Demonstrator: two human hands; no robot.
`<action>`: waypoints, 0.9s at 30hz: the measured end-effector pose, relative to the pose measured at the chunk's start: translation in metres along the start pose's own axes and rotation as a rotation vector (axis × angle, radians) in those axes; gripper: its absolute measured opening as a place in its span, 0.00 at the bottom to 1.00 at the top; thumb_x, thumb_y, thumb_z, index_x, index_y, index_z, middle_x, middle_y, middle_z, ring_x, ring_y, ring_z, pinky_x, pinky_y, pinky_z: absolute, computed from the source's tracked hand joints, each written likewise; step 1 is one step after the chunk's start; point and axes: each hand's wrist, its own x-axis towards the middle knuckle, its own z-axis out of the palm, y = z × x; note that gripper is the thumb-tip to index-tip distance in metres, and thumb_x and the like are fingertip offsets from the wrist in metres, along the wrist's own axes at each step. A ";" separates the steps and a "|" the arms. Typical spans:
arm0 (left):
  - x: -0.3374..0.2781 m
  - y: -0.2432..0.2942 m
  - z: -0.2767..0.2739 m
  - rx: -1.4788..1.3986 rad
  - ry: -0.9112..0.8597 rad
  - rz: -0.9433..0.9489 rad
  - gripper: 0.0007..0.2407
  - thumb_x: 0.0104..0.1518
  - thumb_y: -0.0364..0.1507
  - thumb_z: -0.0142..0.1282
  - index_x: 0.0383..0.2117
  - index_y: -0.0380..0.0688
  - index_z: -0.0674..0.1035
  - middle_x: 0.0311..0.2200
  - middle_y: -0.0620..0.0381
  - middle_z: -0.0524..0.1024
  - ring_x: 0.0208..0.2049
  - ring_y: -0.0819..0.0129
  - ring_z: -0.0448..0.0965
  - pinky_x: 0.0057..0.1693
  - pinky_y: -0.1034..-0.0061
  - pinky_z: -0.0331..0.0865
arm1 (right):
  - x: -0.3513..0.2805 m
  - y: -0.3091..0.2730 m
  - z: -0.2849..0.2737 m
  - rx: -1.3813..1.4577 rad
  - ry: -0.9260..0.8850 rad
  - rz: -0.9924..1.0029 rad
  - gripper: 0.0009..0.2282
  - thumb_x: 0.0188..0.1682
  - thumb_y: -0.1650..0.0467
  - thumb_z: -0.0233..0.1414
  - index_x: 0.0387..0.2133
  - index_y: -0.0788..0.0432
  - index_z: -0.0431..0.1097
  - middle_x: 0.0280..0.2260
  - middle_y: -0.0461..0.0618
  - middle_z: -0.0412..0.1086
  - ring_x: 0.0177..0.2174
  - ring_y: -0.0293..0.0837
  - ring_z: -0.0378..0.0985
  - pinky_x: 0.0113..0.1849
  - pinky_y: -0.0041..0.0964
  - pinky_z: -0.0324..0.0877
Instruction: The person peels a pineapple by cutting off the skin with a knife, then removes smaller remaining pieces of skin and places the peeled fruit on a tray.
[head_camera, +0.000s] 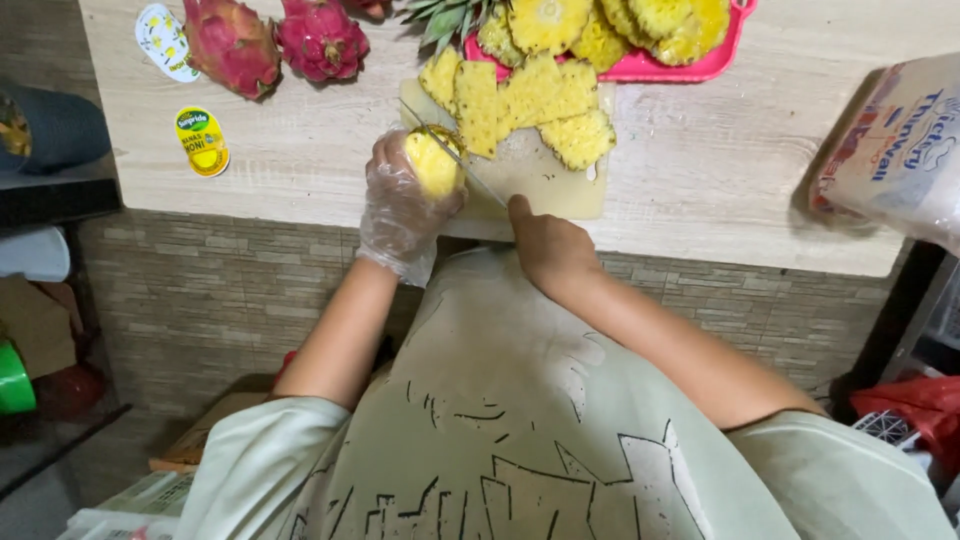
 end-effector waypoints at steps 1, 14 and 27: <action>0.002 -0.001 0.000 -0.022 -0.008 -0.012 0.44 0.30 0.40 0.79 0.58 0.42 0.64 0.55 0.45 0.64 0.55 0.39 0.73 0.59 0.52 0.74 | 0.006 0.001 0.003 0.029 0.017 0.022 0.17 0.57 0.68 0.35 0.60 0.50 0.56 0.36 0.68 0.76 0.38 0.66 0.81 0.36 0.64 0.76; 0.005 0.003 -0.005 -0.002 -0.034 -0.146 0.44 0.24 0.40 0.80 0.55 0.49 0.67 0.52 0.47 0.69 0.50 0.37 0.78 0.57 0.48 0.77 | 0.054 0.014 0.020 -0.027 0.136 -0.167 0.10 0.57 0.73 0.38 0.50 0.57 0.61 0.33 0.61 0.77 0.36 0.62 0.83 0.33 0.64 0.76; 0.004 0.011 -0.002 0.051 0.049 -0.211 0.39 0.27 0.39 0.77 0.52 0.51 0.70 0.48 0.51 0.71 0.47 0.41 0.80 0.53 0.49 0.79 | 0.087 0.047 0.037 0.189 0.014 -0.199 0.17 0.59 0.69 0.34 0.60 0.58 0.57 0.48 0.64 0.73 0.49 0.65 0.76 0.46 0.69 0.70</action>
